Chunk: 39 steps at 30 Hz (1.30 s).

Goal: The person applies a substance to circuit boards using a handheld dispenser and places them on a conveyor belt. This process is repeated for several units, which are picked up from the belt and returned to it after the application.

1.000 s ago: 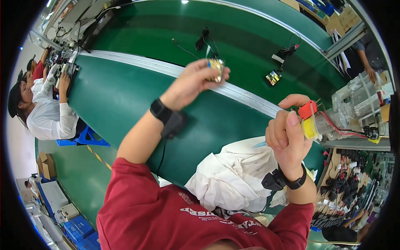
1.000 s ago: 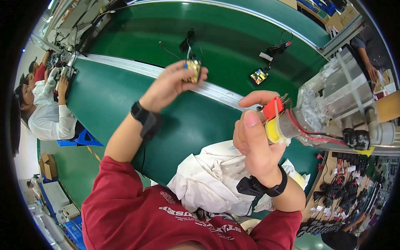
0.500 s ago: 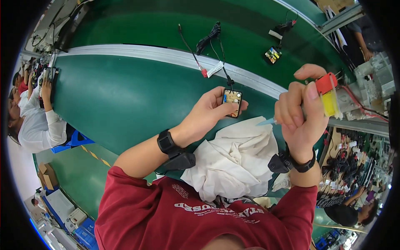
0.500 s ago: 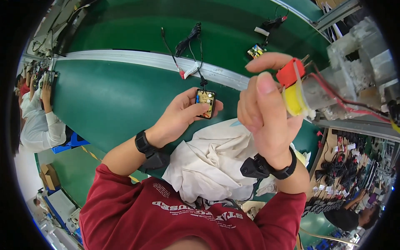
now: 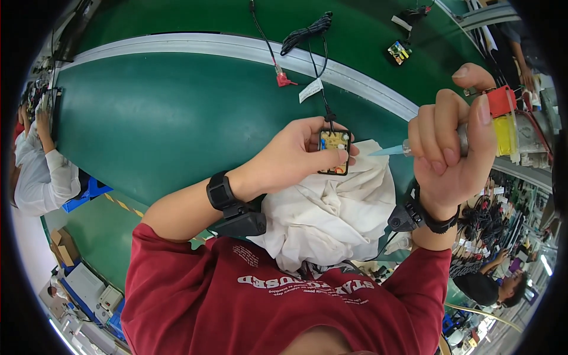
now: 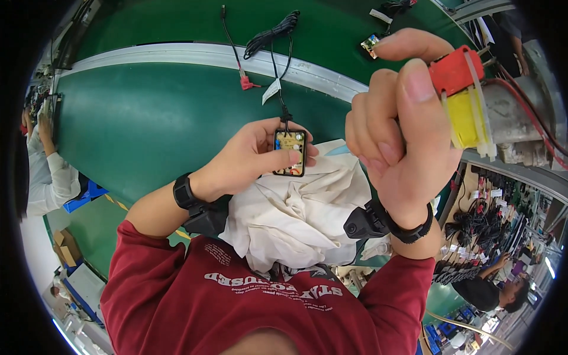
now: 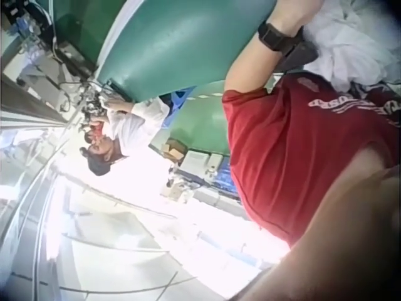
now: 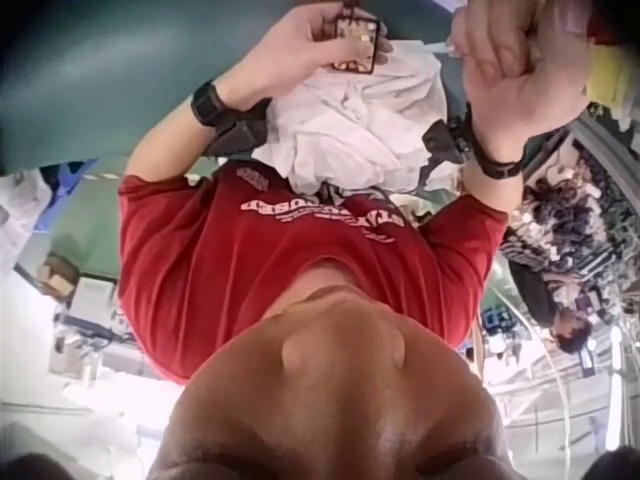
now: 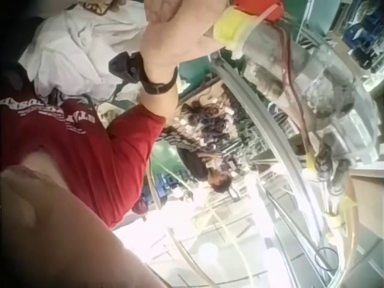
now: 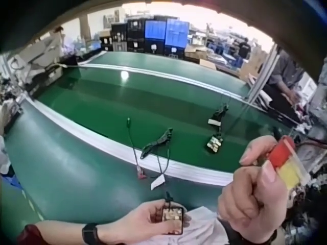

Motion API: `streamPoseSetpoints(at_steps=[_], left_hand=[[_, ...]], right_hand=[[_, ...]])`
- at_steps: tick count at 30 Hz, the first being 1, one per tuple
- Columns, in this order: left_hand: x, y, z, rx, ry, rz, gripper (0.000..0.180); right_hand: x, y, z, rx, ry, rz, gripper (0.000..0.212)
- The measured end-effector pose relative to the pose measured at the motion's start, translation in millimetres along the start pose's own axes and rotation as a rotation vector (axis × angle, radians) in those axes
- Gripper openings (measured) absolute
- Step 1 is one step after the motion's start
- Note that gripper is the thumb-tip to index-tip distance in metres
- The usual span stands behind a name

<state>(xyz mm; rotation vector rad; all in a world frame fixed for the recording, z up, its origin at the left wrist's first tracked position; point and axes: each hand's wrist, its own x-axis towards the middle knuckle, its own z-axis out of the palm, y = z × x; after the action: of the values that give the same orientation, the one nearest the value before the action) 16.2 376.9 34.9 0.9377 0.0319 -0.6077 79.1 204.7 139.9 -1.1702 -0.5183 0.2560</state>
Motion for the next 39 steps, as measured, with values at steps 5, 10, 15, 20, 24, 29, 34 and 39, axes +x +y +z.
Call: streamPoseSetpoints(at_steps=[5,10,15,20,24,29,34,39], left_hand=[[-5.4,-6.9,8.9,0.015,-0.043,-0.066,0.034],[-6.5,-13.1,16.0,0.05,-0.08,-0.094,0.038],[-5.5,-13.6,17.8,0.041,-0.075,-0.121,0.041],[-7.3,-10.4,21.5,0.075,-0.104,-0.139,0.038],[-6.6,-20.5,26.0,-0.012,-0.102,-0.072,0.035],[-6.3,-18.7,23.9,0.058,-0.14,-0.085,0.032],[-4.6,-22.2,28.3,0.071,-0.148,-0.103,0.032],[-4.7,-16.0,27.8,0.107,-0.149,-0.103,0.034]], right_hand=[[-2.1,-3.2,4.3,0.027,-0.046,0.036,0.032],[-6.9,-0.5,5.6,0.085,-0.075,0.047,0.032],[-9.5,2.7,6.3,0.12,-0.13,0.064,0.028],[-13.4,6.9,9.5,0.119,-0.172,0.08,0.02],[-16.5,5.8,10.7,0.104,-0.176,0.12,0.019],[-21.0,6.4,8.9,0.092,-0.175,0.124,0.018],[-21.4,3.7,5.3,0.09,-0.169,0.136,0.018],[-20.6,2.7,4.1,0.076,-0.156,0.128,0.019]])
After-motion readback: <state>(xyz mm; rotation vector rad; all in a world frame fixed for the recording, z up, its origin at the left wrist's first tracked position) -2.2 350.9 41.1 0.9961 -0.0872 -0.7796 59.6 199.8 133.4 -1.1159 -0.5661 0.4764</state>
